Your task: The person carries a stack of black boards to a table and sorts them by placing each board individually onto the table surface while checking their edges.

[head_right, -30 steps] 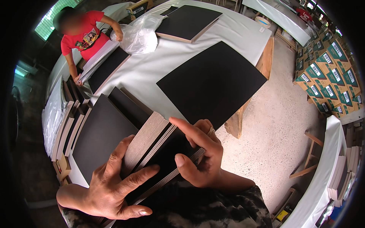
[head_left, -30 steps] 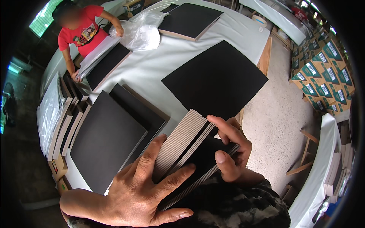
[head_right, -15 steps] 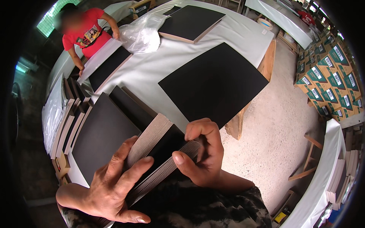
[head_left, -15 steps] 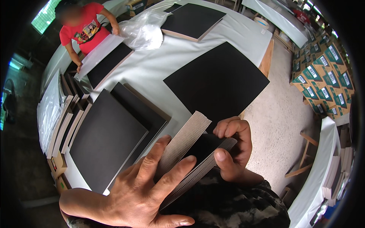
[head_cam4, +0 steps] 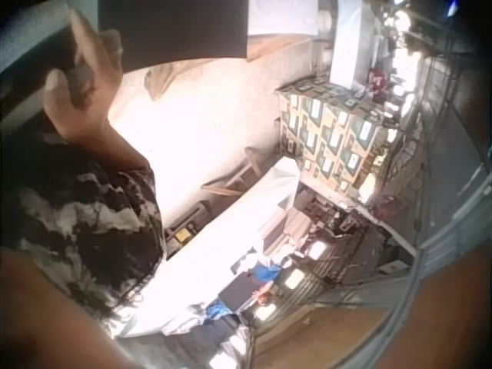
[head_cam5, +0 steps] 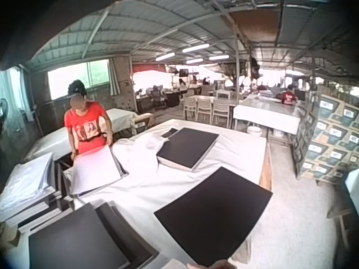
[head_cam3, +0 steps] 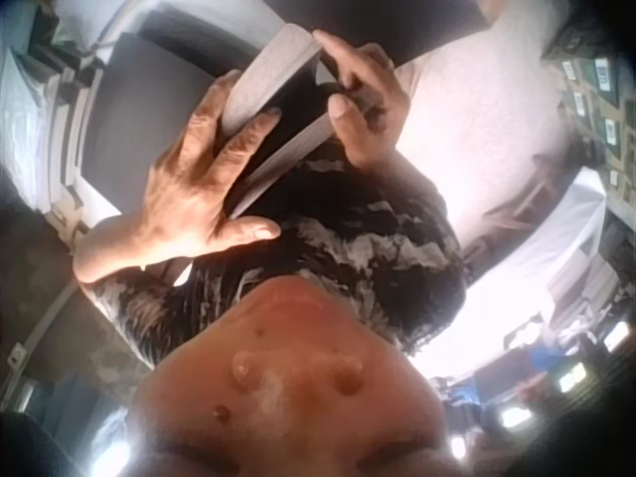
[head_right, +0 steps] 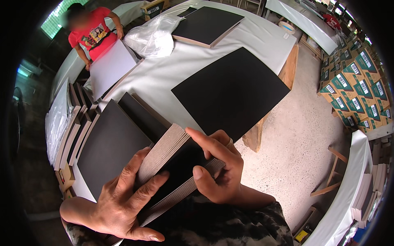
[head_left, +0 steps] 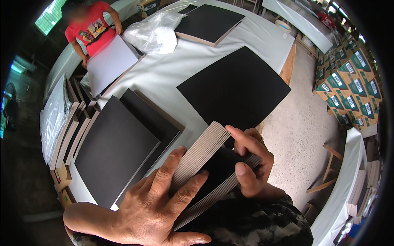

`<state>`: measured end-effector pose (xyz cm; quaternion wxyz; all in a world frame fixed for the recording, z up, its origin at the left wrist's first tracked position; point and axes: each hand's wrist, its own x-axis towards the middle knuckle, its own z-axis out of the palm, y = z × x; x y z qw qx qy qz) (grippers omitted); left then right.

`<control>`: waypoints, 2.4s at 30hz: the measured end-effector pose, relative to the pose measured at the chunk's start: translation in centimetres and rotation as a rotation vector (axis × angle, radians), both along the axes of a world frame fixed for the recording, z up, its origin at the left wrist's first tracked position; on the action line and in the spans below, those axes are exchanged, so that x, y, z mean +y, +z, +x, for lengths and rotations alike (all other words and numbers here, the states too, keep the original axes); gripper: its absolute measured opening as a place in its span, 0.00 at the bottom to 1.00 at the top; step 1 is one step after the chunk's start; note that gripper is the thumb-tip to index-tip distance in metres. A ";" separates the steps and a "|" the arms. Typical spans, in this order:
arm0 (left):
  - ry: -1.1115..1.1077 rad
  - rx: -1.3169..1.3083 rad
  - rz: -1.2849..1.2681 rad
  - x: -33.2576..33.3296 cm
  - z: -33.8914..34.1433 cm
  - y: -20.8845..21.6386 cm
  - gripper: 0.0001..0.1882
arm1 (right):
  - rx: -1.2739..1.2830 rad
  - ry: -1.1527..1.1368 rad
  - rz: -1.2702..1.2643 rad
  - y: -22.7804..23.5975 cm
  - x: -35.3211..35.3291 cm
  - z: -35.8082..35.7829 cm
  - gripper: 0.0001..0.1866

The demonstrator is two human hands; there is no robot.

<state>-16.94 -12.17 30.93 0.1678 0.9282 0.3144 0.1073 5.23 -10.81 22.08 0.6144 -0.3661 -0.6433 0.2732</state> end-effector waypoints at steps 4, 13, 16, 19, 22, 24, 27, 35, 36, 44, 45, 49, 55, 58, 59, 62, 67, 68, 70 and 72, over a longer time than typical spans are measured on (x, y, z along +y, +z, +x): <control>-0.007 0.023 0.005 0.0 0.1 0.2 0.47 | 0.026 0.001 -0.002 0.0 -0.1 -0.1 0.29; -0.013 -0.004 0.000 0.0 0.2 0.1 0.47 | 0.039 0.007 -0.011 0.0 -0.2 0.0 0.29; -0.015 -0.008 0.010 0.0 0.2 0.0 0.47 | 0.043 0.010 -0.011 -0.1 -0.2 0.0 0.29; -0.025 -0.018 0.017 0.1 0.2 -0.2 0.47 | 0.042 0.002 -0.009 0.0 -0.4 0.1 0.29; -0.025 -0.026 0.019 0.1 0.2 -0.3 0.47 | 0.038 -0.004 0.006 -0.1 -0.3 0.0 0.29; -0.022 -0.031 0.016 0.0 0.2 -0.4 0.47 | 0.035 -0.006 0.013 -0.1 -0.3 0.0 0.29; -0.018 -0.042 0.004 0.1 0.1 -0.5 0.47 | 0.045 -0.002 0.005 -0.1 -0.2 -0.1 0.29; -0.021 -0.027 0.014 0.1 0.2 -0.2 0.45 | 0.118 0.035 -0.092 0.2 -0.4 -0.2 0.28; -0.019 -0.035 -0.003 0.1 0.2 -0.2 0.44 | 0.126 0.039 -0.088 0.0 -0.4 -0.2 0.27; -0.028 -0.047 -0.031 -0.2 0.2 -0.2 0.39 | 0.280 0.087 -0.045 -0.6 -0.4 -1.1 0.23; -0.048 -0.030 -0.007 -0.3 0.0 -0.2 0.39 | 0.299 0.107 -0.064 -0.8 -0.6 -1.1 0.24; -0.015 -0.038 -0.072 0.1 0.0 0.2 0.41 | 0.364 0.144 -0.051 -1.2 -0.4 -1.2 0.26; -0.031 -0.025 -0.047 0.2 -0.2 0.2 0.46 | 0.303 0.120 -0.027 -1.2 -0.3 -1.0 0.31; -0.049 -0.016 -0.025 0.3 -0.2 0.3 0.47 | 0.200 0.088 -0.058 -0.5 -0.1 -0.9 0.33; -0.052 -0.013 -0.022 0.3 -0.2 0.3 0.48 | 0.174 0.076 -0.054 -0.3 0.0 -0.8 0.33; -0.061 -0.001 -0.018 0.4 -0.2 0.5 0.47 | 0.097 0.076 -0.057 0.1 0.4 -0.5 0.31; -0.047 -0.006 -0.019 0.2 -0.1 0.4 0.47 | 0.044 0.099 -0.038 0.0 0.5 -0.1 0.29; -0.052 0.006 -0.006 0.2 -0.1 0.5 0.47 | 0.049 0.099 -0.049 0.1 0.4 -0.1 0.29; -0.046 0.004 -0.010 0.2 -0.2 0.5 0.47 | 0.049 0.097 -0.044 0.1 0.3 -0.1 0.30; -0.037 -0.011 -0.023 0.1 -0.2 0.3 0.47 | 0.057 0.098 -0.041 0.0 0.2 -0.1 0.30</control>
